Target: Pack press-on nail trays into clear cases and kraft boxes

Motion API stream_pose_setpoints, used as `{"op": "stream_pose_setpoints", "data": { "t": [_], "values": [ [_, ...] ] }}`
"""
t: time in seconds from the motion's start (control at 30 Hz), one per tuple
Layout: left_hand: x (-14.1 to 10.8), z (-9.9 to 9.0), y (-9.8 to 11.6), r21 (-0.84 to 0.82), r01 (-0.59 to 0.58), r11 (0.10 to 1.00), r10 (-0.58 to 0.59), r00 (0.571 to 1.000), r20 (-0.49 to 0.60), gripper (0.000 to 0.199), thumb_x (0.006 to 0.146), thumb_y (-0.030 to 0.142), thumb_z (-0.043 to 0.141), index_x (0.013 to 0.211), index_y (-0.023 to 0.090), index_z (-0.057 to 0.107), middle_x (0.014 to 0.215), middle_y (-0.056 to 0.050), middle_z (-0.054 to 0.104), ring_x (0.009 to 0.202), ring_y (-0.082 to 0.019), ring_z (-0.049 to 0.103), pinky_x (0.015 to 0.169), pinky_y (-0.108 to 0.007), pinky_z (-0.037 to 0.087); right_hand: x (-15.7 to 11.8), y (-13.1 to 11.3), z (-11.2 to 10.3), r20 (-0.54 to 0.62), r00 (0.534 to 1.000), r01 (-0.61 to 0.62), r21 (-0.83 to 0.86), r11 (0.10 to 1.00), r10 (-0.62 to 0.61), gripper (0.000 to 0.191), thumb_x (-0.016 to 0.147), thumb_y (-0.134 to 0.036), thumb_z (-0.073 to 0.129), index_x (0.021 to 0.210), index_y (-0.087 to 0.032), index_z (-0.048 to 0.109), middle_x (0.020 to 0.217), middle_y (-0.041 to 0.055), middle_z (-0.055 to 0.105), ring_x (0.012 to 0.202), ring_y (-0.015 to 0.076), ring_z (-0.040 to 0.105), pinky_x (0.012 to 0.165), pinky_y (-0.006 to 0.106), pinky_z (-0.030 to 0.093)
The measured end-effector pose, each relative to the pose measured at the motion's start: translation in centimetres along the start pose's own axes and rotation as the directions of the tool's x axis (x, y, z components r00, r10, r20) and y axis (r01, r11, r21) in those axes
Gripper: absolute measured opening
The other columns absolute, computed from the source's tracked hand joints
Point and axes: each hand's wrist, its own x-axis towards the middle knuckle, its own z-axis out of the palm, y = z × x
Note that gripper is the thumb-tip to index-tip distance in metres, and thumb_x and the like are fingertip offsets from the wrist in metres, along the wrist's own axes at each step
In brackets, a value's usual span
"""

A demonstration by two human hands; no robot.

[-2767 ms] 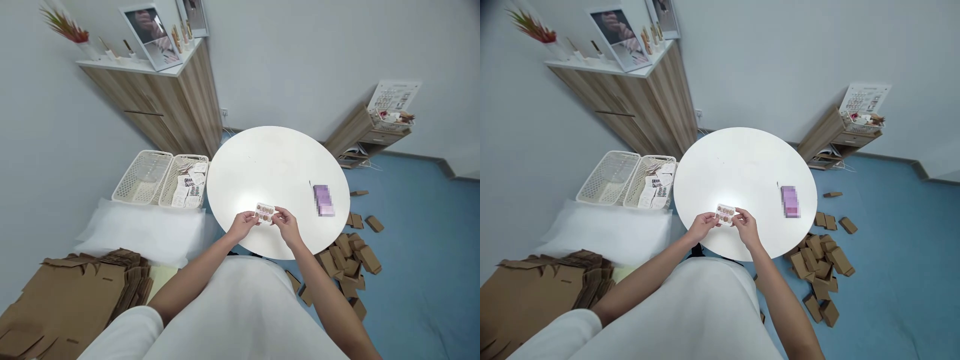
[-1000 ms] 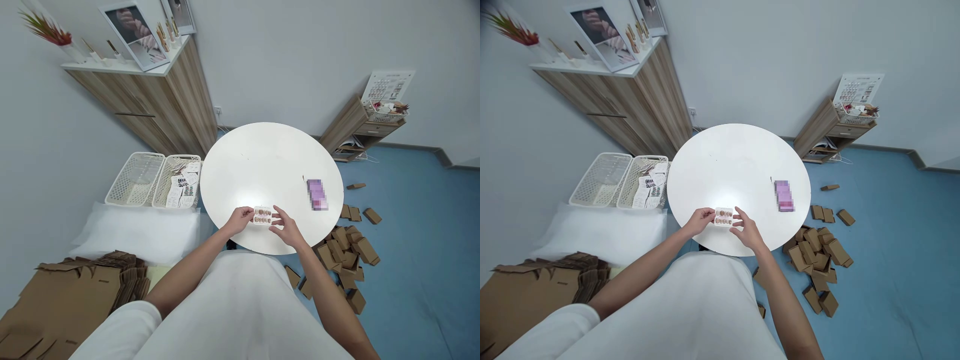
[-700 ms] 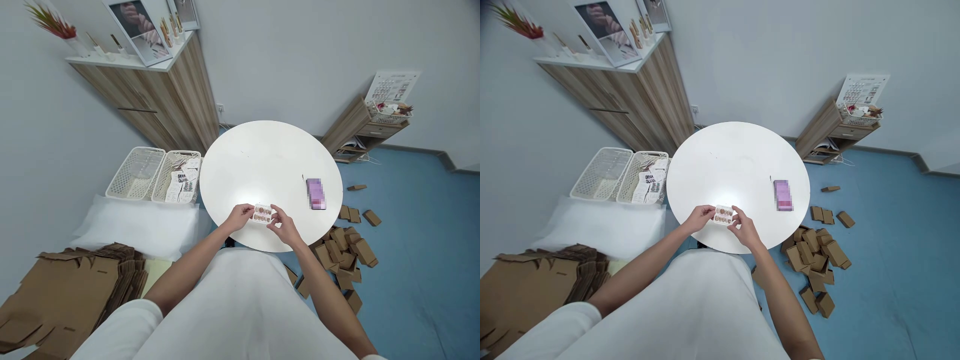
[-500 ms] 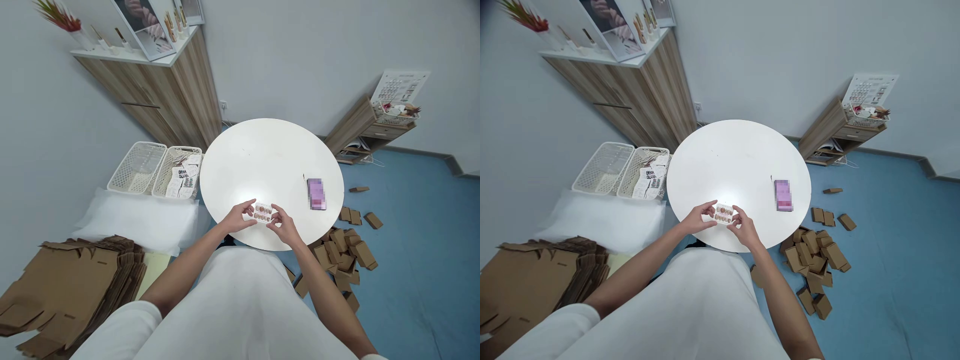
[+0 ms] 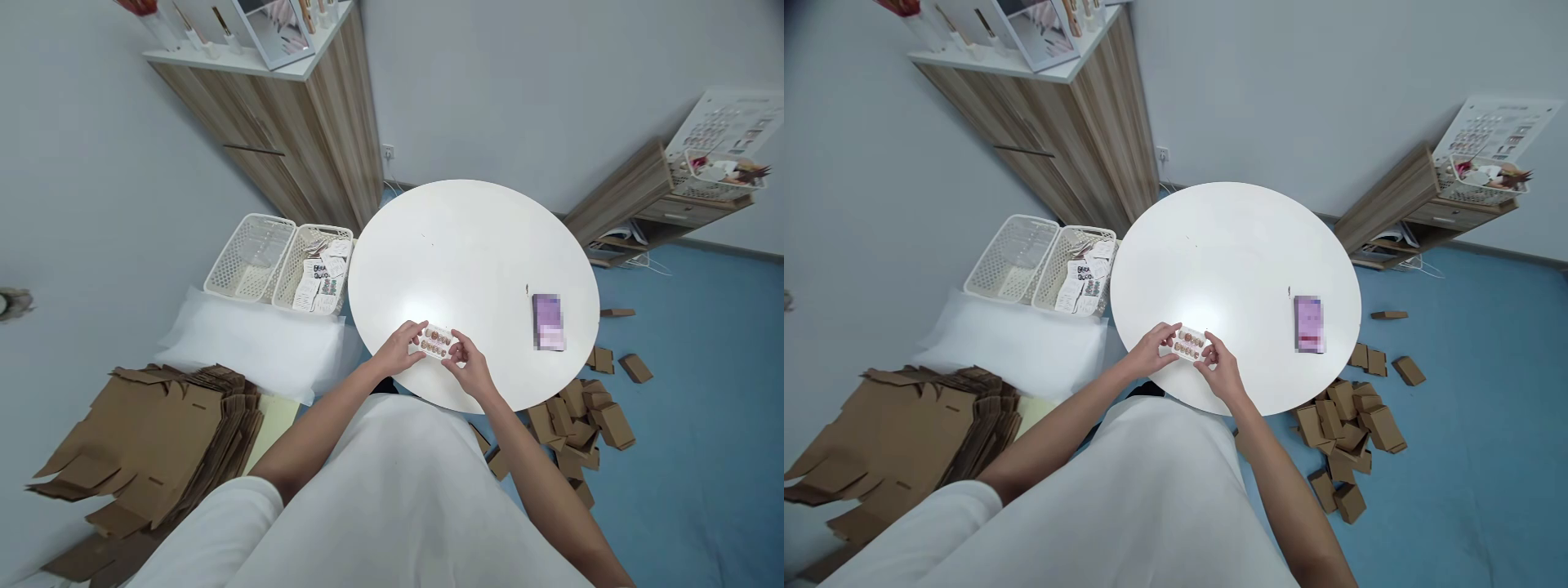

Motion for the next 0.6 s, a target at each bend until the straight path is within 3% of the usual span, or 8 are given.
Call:
{"op": "stream_pose_setpoints", "data": {
  "t": [0.17,0.37,0.6],
  "values": [
    [0.3,-2.0,-2.1,-0.019,0.05,0.999,-0.05,0.999,-0.001,0.061,0.071,0.017,0.058,0.127,0.026,0.036,0.096,-0.004,0.046,0.074,-0.013,0.048,0.075,-0.03,0.045,2.5,-0.3,2.7,-0.014,1.0,-0.011,0.074,0.997,0.012,0.056,0.067,-0.032,0.062,0.119,-0.025,0.044,0.082,-0.0004,0.048,0.067,0.0115,0.05,0.074,0.034,0.046],
    [0.3,-5.5,-5.2,0.036,0.127,0.991,-0.127,0.992,0.009,0.061,0.074,0.019,0.057,0.129,0.026,0.031,0.097,-0.002,0.045,0.081,-0.013,0.05,0.078,-0.031,0.046,5.8,-0.9,6.6,-0.021,0.998,-0.053,0.109,0.993,0.055,0.058,0.065,-0.033,0.064,0.119,-0.031,0.045,0.093,0.0015,0.043,0.076,0.0127,0.049,0.073,0.035,0.049],
    [1.1,-8.6,-8.3,0.138,0.226,0.964,-0.213,0.971,-0.106,0.058,0.073,0.016,0.055,0.127,0.02,0.033,0.097,-0.004,0.048,0.086,-0.015,0.051,0.08,-0.031,0.044,9.8,-1.6,11.3,-0.035,0.983,-0.175,0.151,0.973,0.182,0.062,0.064,-0.032,0.064,0.122,-0.032,0.042,0.101,0.0024,0.042,0.078,0.0127,0.049,0.072,0.034,0.049]
  ]
}}
